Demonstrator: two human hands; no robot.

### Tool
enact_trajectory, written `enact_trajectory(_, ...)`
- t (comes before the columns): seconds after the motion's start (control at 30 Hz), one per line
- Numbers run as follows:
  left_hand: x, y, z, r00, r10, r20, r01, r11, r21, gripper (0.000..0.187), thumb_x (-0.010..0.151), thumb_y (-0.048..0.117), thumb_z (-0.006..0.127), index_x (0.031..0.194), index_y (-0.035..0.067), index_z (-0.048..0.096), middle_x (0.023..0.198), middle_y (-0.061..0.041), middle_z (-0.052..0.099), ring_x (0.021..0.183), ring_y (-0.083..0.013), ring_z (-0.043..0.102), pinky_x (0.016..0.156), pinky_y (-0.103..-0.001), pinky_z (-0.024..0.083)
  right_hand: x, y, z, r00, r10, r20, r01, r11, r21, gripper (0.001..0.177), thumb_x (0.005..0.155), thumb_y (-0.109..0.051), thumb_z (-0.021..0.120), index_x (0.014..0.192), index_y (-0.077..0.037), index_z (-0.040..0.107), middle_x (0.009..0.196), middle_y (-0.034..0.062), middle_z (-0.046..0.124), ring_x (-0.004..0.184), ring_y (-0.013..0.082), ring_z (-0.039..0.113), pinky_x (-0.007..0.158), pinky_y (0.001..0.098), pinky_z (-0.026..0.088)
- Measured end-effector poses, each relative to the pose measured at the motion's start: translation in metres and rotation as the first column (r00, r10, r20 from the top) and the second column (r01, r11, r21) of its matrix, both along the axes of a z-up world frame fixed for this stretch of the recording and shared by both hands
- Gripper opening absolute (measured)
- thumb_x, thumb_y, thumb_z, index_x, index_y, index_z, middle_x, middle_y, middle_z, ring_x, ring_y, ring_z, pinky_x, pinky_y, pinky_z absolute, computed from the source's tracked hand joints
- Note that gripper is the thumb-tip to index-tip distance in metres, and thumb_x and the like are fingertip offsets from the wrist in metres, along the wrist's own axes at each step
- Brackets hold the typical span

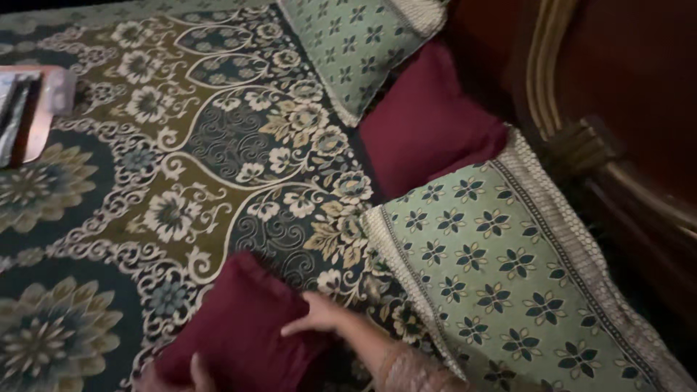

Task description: The person tidies a cluttered bedroom. They fold a dark fringed cloth and place it on a shelf, arrange cushions and pillows on the bed, open a bedside drawer to stow a small item, then gather books, a clipboard and papers from the bed and stack them on the nightstand.

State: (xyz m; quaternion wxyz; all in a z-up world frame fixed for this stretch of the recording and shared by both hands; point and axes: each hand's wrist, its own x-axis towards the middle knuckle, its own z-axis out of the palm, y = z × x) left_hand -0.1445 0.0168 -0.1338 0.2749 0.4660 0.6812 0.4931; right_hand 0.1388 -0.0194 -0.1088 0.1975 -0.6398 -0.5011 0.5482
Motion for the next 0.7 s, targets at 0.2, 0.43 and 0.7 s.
enact_trajectory(0.2, -0.002, -0.038, -0.026, 0.851, 0.102, 0.515, 0.175, 0.87, -0.461, 0.064, 0.087, 0.028, 0.069, 0.142, -0.001, 0.053, 0.132, -0.028, 0.062, 0.119, -0.0414, 0.06, 0.1, -0.052, 0.048, -0.04, 0.038, 0.016, 0.998, -0.021, 0.056, 0.017, 0.998, 0.063, 0.115, 0.064, -0.065, 0.091, 0.146, 0.003, 0.047, 0.143, 0.0244, 0.055, 0.132, 0.035, 0.055, 0.111, 0.0423, 0.044)
enact_trajectory(0.43, -0.003, -0.017, 0.024, 0.825, 0.055, 0.562, 0.198, 0.904, -0.379, 0.067, 0.08, 0.02, 0.074, 0.14, -0.001, 0.054, 0.127, -0.026, 0.065, 0.11, -0.0374, 0.065, 0.089, -0.048, 0.053, -0.029, 0.044, 0.102, 0.987, -0.05, 0.154, 0.02, 0.981, 0.192, 0.119, 0.064, -0.065, 0.086, 0.158, -0.005, 0.041, 0.155, 0.0204, 0.051, 0.14, 0.0346, 0.052, 0.116, 0.0416, 0.04)
enact_trajectory(0.7, 0.006, 0.027, 0.158, 0.848, -0.313, 0.427, 0.358, 0.933, -0.027, 0.072, 0.071, 0.011, 0.079, 0.137, -0.001, 0.054, 0.121, -0.023, 0.069, 0.099, -0.0328, 0.071, 0.077, -0.044, 0.059, 0.057, 0.06, 0.193, 0.99, -0.059, -0.125, 0.103, 0.92, 0.379, 0.105, 0.073, -0.041, 0.082, 0.16, -0.009, 0.034, 0.16, 0.0165, 0.047, 0.144, 0.0338, 0.044, 0.116, 0.0472, 0.034)
